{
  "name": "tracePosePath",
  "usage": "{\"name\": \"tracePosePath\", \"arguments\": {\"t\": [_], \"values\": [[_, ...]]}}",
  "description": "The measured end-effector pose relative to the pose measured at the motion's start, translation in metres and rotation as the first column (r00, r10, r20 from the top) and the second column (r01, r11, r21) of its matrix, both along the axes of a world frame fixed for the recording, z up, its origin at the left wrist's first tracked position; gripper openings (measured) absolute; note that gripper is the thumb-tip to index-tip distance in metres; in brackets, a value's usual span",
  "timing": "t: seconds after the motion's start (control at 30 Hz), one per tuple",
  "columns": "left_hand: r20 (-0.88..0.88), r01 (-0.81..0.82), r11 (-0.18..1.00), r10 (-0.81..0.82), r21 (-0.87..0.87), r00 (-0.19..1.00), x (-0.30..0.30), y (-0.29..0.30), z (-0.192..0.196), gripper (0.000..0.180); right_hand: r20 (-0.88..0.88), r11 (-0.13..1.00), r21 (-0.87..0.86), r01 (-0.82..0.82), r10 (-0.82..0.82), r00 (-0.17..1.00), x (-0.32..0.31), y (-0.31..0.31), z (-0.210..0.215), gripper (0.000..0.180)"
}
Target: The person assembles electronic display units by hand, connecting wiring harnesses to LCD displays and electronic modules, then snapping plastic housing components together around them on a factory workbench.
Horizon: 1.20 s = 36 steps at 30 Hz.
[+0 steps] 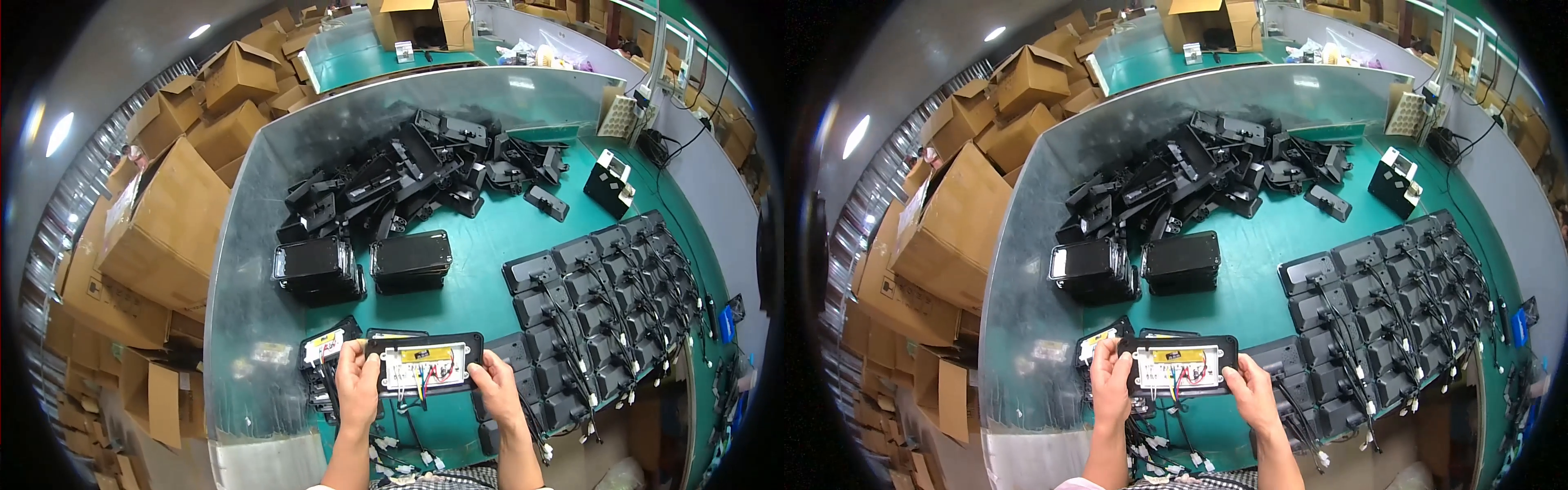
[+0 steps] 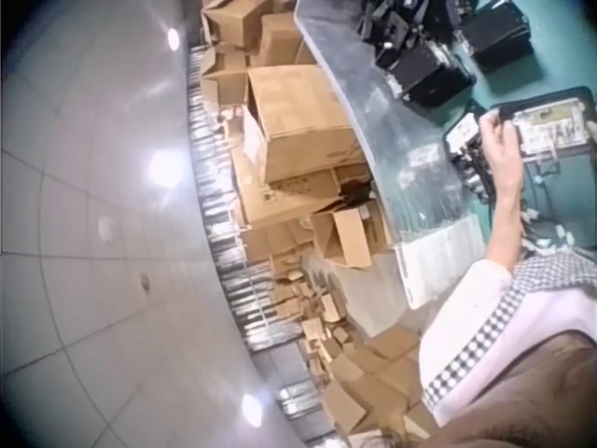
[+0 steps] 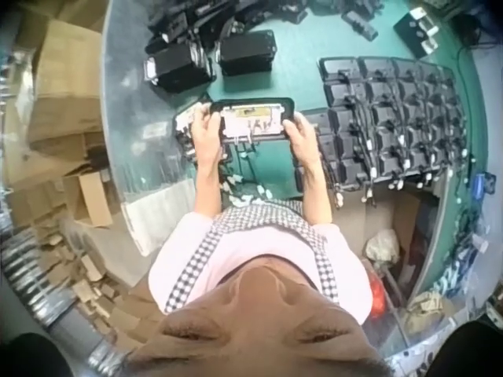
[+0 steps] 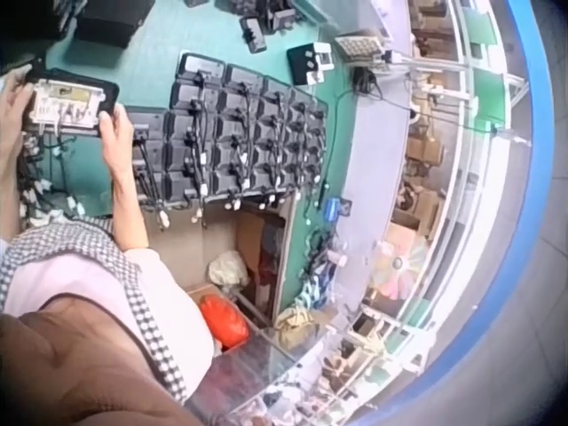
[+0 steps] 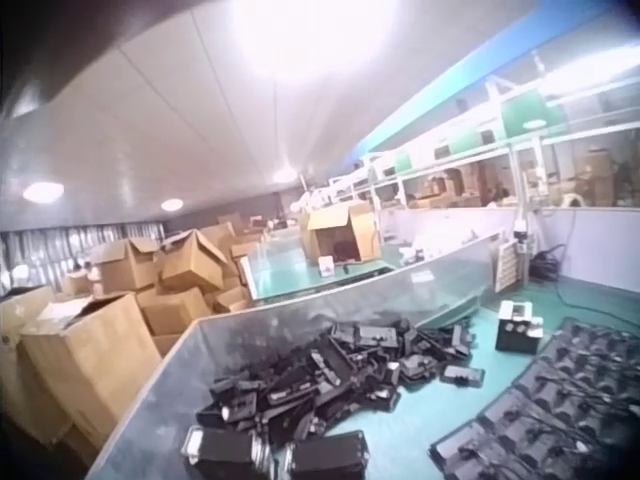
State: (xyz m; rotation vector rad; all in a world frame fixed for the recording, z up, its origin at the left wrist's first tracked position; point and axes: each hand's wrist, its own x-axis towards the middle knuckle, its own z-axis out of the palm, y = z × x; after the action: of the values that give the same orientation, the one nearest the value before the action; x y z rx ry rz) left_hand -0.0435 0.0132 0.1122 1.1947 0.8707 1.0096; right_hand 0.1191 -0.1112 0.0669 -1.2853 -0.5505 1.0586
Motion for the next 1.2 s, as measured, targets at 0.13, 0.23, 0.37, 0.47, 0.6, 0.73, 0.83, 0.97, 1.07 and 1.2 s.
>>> {"name": "tracePosePath", "arguments": {"t": [0.13,0.23,0.37,0.47,0.6,0.73,0.83,0.97,1.07,1.2], "values": [[0.042,0.032,0.997,-0.028,-0.076,0.999,0.0,0.013,0.007,0.012,-0.324,0.985,0.17,-0.011,0.066,0.944,-0.01,0.004,0.0,0.044],[0.217,0.071,0.972,-0.021,-0.225,0.976,0.024,0.025,-0.004,0.015,-0.458,0.913,0.404,-0.063,0.261,0.85,-0.026,0.013,-0.022,0.071],[-0.236,0.553,0.818,-0.575,-0.155,0.784,0.051,0.092,-0.021,0.018,-0.662,0.955,0.294,-0.027,0.224,0.715,-0.027,0.02,-0.038,0.053],[-0.576,0.395,0.655,0.077,0.645,0.814,0.106,0.182,-0.026,0.022,-0.607,0.989,0.15,0.007,0.086,0.79,-0.017,0.017,-0.062,0.052],[-0.758,0.455,0.608,0.477,0.65,0.446,0.151,0.304,-0.064,0.033,-0.632,0.996,-0.02,0.092,-0.084,0.771,-0.022,0.021,-0.072,0.035],[-0.944,0.537,0.784,0.322,0.311,0.077,0.16,0.351,-0.077,0.046,-0.569,0.982,-0.126,0.14,-0.188,0.8,-0.024,0.022,-0.051,0.033],[-0.497,0.381,0.32,0.603,0.867,0.624,0.158,0.344,-0.061,0.019,-0.364,0.939,-0.298,0.173,-0.279,0.889,-0.023,0.028,-0.046,0.033],[-0.399,0.193,0.524,0.315,0.83,0.861,0.122,0.254,-0.008,0.006,-0.453,0.957,-0.193,0.217,-0.283,0.845,-0.018,0.03,-0.075,0.017],[-0.293,0.329,0.897,-0.244,0.294,0.925,0.073,0.166,-0.003,0.01,-0.455,0.954,-0.17,0.246,-0.298,0.839,-0.012,0.034,-0.061,0.022],[-0.002,0.47,0.86,-0.48,-0.199,0.877,0.022,0.083,-0.023,0.015,-0.564,0.988,-0.066,0.141,-0.153,0.812,-0.015,0.031,-0.046,0.019]]}}
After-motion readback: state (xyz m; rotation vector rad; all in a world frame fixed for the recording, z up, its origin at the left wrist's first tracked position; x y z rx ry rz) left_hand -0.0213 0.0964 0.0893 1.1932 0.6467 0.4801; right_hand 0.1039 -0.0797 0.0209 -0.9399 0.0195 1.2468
